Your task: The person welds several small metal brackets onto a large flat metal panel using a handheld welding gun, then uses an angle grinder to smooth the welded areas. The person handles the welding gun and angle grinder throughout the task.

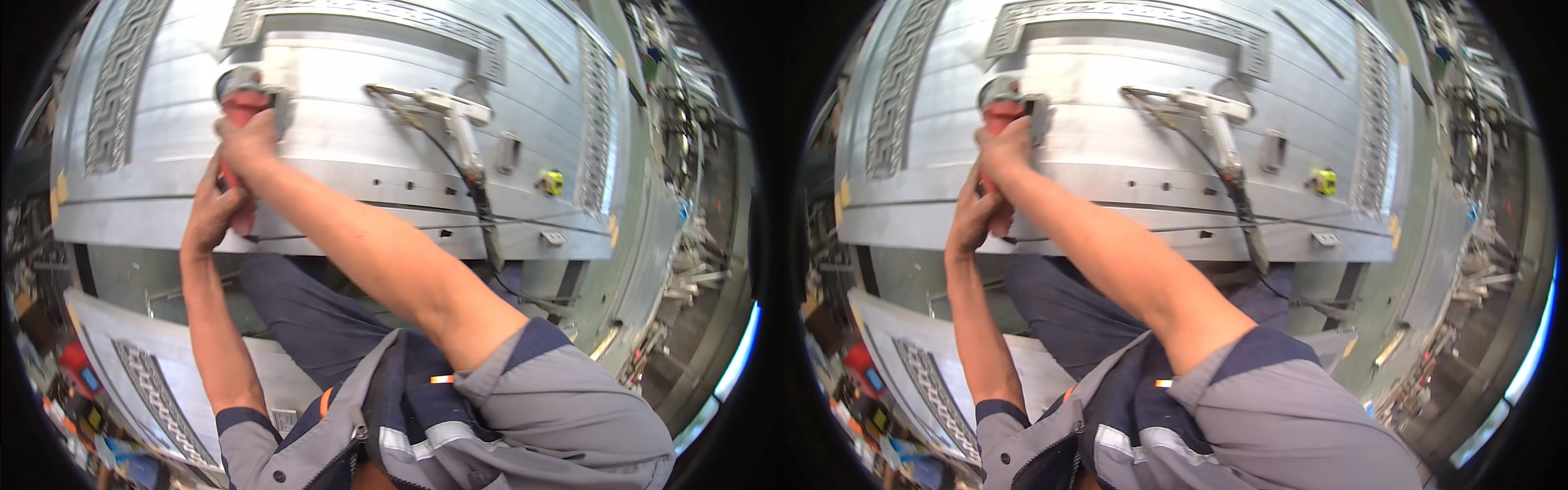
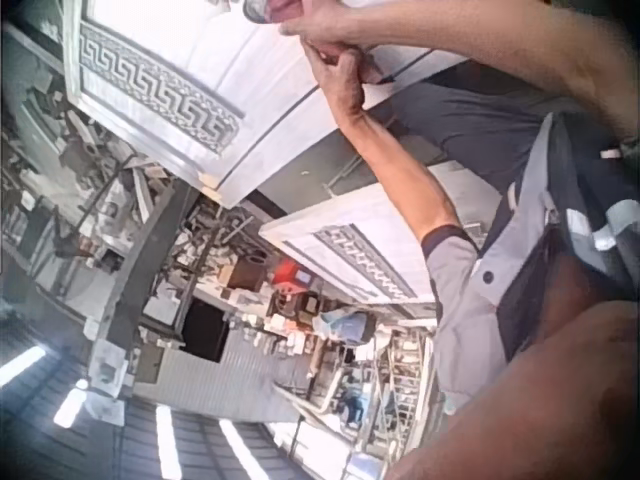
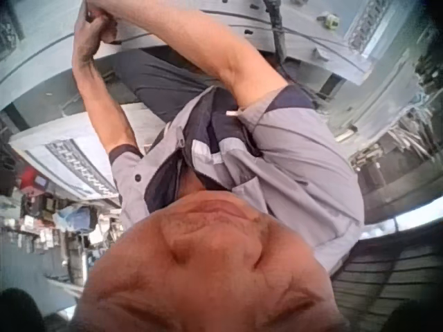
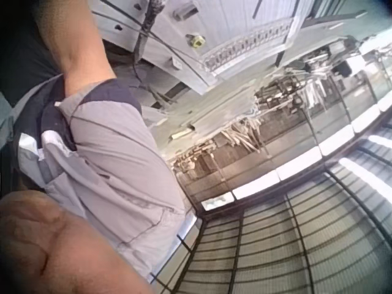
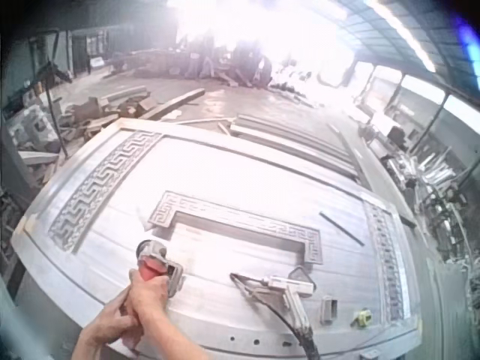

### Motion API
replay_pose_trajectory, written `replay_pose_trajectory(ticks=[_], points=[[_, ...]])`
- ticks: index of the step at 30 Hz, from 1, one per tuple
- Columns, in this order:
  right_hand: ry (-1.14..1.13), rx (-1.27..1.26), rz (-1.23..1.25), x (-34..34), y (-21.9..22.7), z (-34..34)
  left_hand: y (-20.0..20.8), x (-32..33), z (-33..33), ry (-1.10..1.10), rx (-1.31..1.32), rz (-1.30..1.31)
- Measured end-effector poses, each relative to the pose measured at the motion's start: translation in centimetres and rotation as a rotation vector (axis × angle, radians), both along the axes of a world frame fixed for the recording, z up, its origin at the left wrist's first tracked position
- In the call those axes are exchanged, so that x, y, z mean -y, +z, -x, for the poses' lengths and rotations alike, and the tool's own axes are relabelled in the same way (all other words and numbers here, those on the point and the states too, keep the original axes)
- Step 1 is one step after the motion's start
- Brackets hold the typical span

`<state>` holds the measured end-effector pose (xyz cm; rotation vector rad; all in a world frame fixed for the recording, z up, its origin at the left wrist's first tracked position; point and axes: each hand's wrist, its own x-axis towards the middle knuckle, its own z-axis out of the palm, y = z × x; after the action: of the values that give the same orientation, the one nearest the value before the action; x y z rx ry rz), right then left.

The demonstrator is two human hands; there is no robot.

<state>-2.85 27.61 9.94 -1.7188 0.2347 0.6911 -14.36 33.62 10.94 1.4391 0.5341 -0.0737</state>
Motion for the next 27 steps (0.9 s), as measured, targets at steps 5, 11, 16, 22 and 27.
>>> replay_pose_trajectory(ticks=[5,11,16,22,27], points=[[0.105,-0.045,-0.139,3.5,-0.1,2.4,4.3,3.9,2.2,-0.026,-0.124,-0.105],[0.14,-0.013,-0.202,12.1,7.4,4.5,9.6,12.4,5.0,0.089,-0.102,-0.205],[-0.041,0.103,-0.22,24.5,10.9,2.6,12.1,21.5,2.6,-0.168,-0.057,-0.268],[-0.248,0.238,-0.096,39.8,10.6,1.5,12.0,34.2,-0.8,-0.441,-0.082,-0.097],[-0.299,0.294,0.351,52.3,9.0,-0.2,11.0,39.9,0.3,-0.813,0.103,-0.382]])
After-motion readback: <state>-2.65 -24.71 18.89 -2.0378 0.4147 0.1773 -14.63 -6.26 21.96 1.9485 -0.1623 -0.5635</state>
